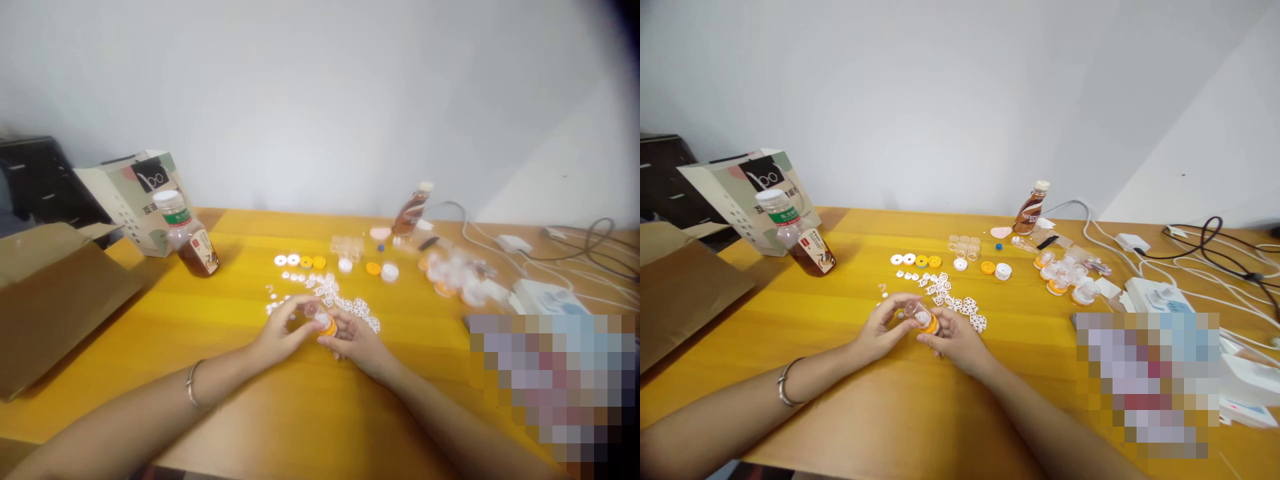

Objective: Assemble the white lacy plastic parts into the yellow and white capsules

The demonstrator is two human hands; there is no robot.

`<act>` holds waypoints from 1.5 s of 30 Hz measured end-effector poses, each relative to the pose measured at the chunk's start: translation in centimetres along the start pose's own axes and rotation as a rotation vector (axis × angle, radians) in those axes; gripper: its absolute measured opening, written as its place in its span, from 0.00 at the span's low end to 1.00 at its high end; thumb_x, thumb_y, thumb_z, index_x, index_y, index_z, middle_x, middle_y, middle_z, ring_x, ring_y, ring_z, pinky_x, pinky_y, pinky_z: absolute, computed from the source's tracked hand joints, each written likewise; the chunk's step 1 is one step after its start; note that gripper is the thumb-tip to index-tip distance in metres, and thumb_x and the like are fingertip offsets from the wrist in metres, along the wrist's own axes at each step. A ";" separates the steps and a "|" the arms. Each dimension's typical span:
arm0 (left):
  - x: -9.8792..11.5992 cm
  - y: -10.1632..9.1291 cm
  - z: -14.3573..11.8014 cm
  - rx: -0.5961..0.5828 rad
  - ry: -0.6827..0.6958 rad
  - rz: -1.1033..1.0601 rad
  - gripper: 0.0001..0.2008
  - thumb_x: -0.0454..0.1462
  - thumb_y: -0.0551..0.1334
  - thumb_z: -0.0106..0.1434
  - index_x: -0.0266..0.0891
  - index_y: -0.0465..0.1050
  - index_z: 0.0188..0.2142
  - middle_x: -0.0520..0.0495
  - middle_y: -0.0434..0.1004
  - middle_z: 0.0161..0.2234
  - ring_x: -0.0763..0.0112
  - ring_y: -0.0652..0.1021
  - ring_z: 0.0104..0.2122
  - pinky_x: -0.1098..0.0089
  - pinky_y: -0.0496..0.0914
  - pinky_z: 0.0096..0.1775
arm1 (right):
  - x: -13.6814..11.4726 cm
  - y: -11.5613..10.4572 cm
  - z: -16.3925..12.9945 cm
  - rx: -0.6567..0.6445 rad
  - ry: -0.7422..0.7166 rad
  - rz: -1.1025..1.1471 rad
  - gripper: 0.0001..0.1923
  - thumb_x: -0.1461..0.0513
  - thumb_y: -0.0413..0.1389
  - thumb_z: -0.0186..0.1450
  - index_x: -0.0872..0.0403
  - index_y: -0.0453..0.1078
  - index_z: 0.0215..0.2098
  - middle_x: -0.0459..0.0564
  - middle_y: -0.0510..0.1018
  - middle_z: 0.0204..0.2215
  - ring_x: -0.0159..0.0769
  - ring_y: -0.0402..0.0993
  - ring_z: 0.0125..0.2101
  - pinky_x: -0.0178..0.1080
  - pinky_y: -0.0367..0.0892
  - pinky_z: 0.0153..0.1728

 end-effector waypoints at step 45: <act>0.0 0.2 0.1 -0.060 0.010 0.095 0.15 0.38 0.61 0.58 0.38 0.65 0.45 0.44 0.71 0.40 0.67 0.72 0.40 0.68 0.65 0.44 | -0.4 0.1 -0.2 -0.001 0.011 -0.030 0.20 0.55 0.62 0.51 0.54 0.67 0.39 0.38 0.69 0.17 0.24 0.64 0.16 0.30 0.61 0.19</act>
Point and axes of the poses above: each hand's wrist, its own z-axis towards the middle knuckle, its own y-axis out of the palm, x = y × z, the point moved 2 cm from there along z, towards the middle knuckle
